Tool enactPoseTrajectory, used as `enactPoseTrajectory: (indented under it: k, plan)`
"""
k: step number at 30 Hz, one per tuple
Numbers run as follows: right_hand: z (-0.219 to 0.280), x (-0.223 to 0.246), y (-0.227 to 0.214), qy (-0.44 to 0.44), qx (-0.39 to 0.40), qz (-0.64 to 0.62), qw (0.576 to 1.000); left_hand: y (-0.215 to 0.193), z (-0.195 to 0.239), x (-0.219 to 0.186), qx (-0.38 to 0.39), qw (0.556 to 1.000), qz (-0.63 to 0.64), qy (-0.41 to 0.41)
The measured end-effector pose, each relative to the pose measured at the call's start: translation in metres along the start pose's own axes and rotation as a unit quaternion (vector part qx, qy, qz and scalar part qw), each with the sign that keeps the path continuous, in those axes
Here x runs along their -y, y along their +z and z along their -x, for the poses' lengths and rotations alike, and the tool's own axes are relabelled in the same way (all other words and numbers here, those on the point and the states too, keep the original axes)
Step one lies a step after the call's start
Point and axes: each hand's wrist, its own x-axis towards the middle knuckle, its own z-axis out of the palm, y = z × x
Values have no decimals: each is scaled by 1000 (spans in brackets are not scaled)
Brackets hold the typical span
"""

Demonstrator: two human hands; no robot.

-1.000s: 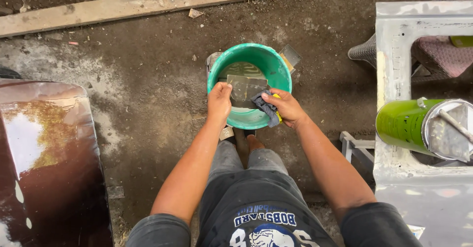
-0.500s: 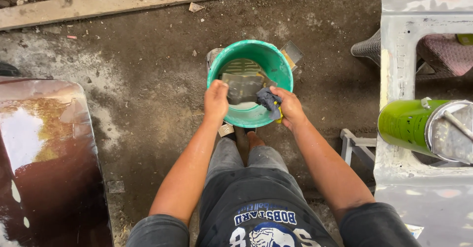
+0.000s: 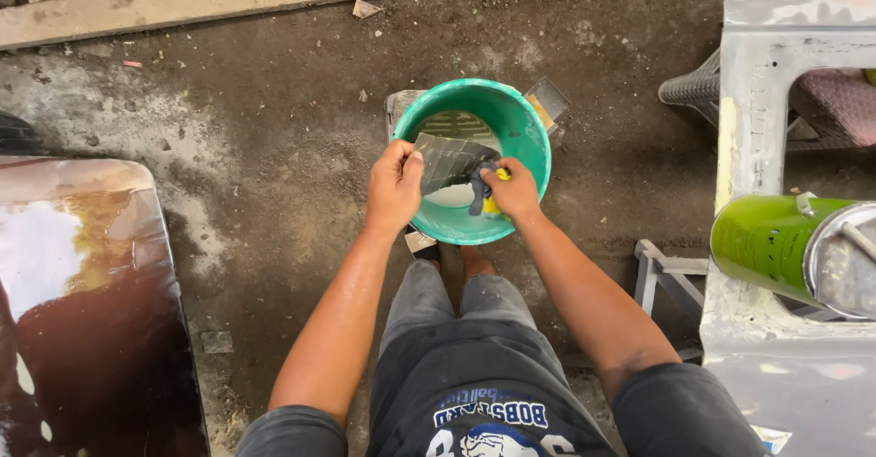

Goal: The person sands a brown car part using a sanding block and a yellow sponge, frequently dipping the tools into a green bucket of water. They wipe the surface with the sponge and sand various areas of the part, including the edges and the license plate recess.

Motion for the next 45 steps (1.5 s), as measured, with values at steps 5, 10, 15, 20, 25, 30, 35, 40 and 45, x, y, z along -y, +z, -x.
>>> enactPoseTrajectory:
  k: [5,10,15,20,25,30,35,40,45]
  plan:
    - [-25,-22,23,-70,55,285,954,5,0,6,-80,996,-20,30]
    - [-62,-29,49,-43,209,457,864,1,-2,-2,-100,991,-80,37]
    - [-105,-64,69,-104,173,534,821,17,1,12,-51,988,-113,96]
    - [-140,-97,96,-199,145,610,753,25,12,29,-44,987,-124,93]
    - [-115,-79,70,-79,184,559,805,23,14,25,-27,996,-72,34]
    - [-64,-42,26,-64,128,387,911,8,10,-13,-49,997,-55,20]
    - [-3,3,-8,199,128,-101,966,8,11,-41,-14,942,-235,240]
    - [35,44,-7,263,166,-311,898,38,36,-19,116,899,-289,307]
    - [15,-5,-5,234,217,-353,879,52,51,-14,181,887,-306,296]
